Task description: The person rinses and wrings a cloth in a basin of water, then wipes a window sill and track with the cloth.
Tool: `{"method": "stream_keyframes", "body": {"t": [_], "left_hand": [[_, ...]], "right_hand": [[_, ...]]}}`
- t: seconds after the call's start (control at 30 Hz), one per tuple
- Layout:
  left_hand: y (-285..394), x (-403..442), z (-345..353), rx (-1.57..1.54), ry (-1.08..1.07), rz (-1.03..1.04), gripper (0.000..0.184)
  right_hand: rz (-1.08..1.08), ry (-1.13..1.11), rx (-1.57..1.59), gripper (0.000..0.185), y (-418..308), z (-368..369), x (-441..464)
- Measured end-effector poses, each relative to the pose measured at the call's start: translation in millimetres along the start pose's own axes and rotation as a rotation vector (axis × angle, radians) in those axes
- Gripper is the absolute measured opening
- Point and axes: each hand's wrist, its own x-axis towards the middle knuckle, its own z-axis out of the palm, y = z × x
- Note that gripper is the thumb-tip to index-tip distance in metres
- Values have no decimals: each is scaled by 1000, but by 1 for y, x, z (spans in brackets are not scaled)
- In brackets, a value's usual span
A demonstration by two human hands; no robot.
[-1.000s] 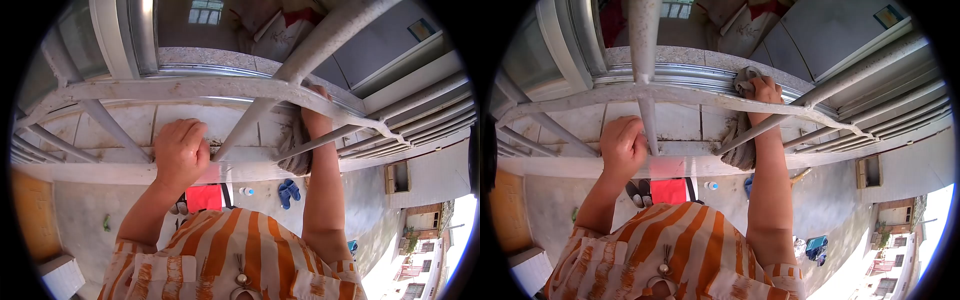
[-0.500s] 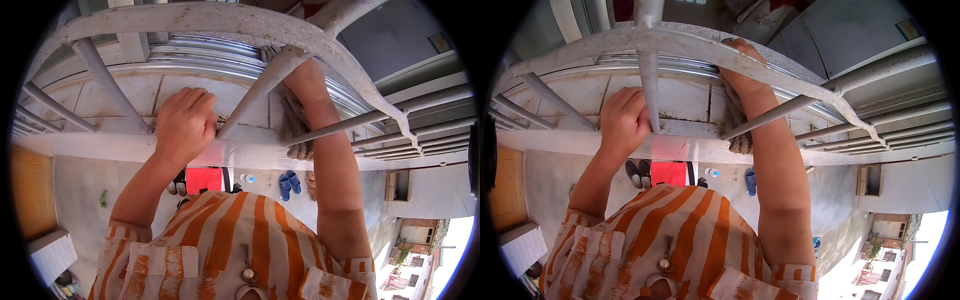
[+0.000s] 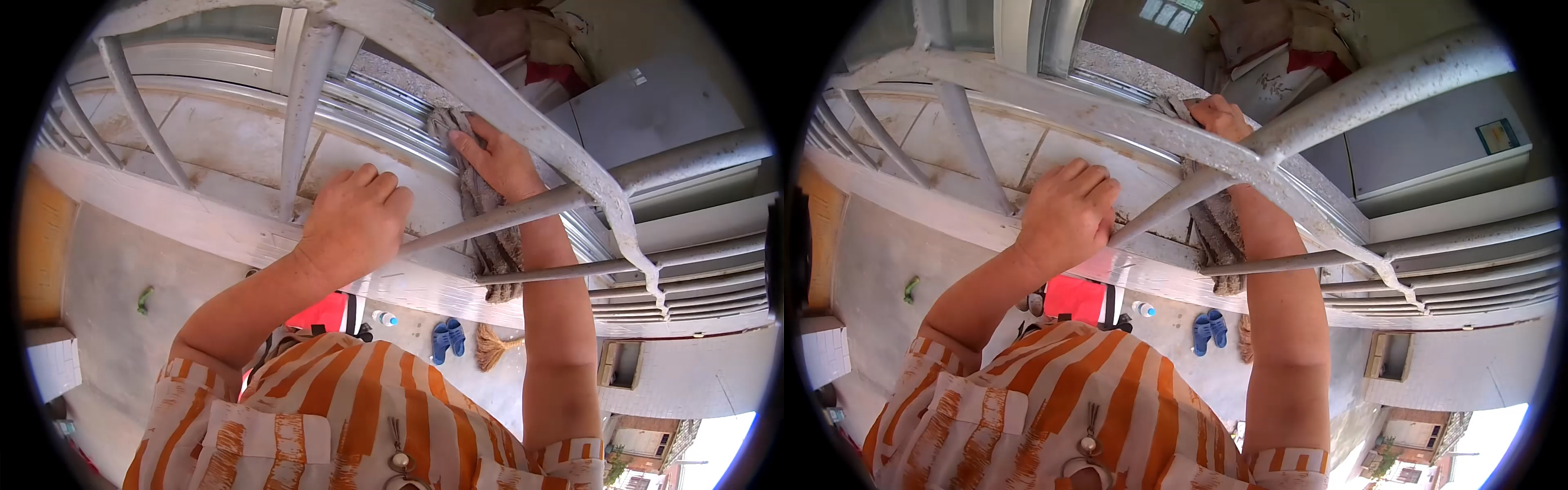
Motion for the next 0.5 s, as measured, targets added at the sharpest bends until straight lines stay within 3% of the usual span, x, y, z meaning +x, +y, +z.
{"method": "stream_keyframes", "body": {"t": [0.17,0.2,0.23,0.3,0.33,0.37,0.43,0.47,0.5], "left_hand": [[-4,-3,-1,-32,12,-6,17],[-4,-5,0,-34,19,-12,17],[-5,-5,2,-43,20,-9,17],[-4,-3,2,-48,38,-16,16],[-2,-2,1,-23,15,-12,15],[-2,-1,0,5,-7,-10,15],[-2,-1,1,16,-1,-6,14],[-2,-2,2,25,-8,12,14],[-2,-2,3,33,-7,4,14]], "right_hand": [[96,60,-245,33,10,-2,-4],[256,-20,-289,31,11,-6,-7],[245,-23,-300,31,20,-12,-7],[444,-193,-212,35,51,-21,-7],[340,-42,-131,35,53,-20,-10],[328,-41,-135,35,55,-21,-9],[411,315,766,25,29,-32,0],[394,315,1001,22,22,-38,6],[387,308,1008,22,18,-38,13]]}}
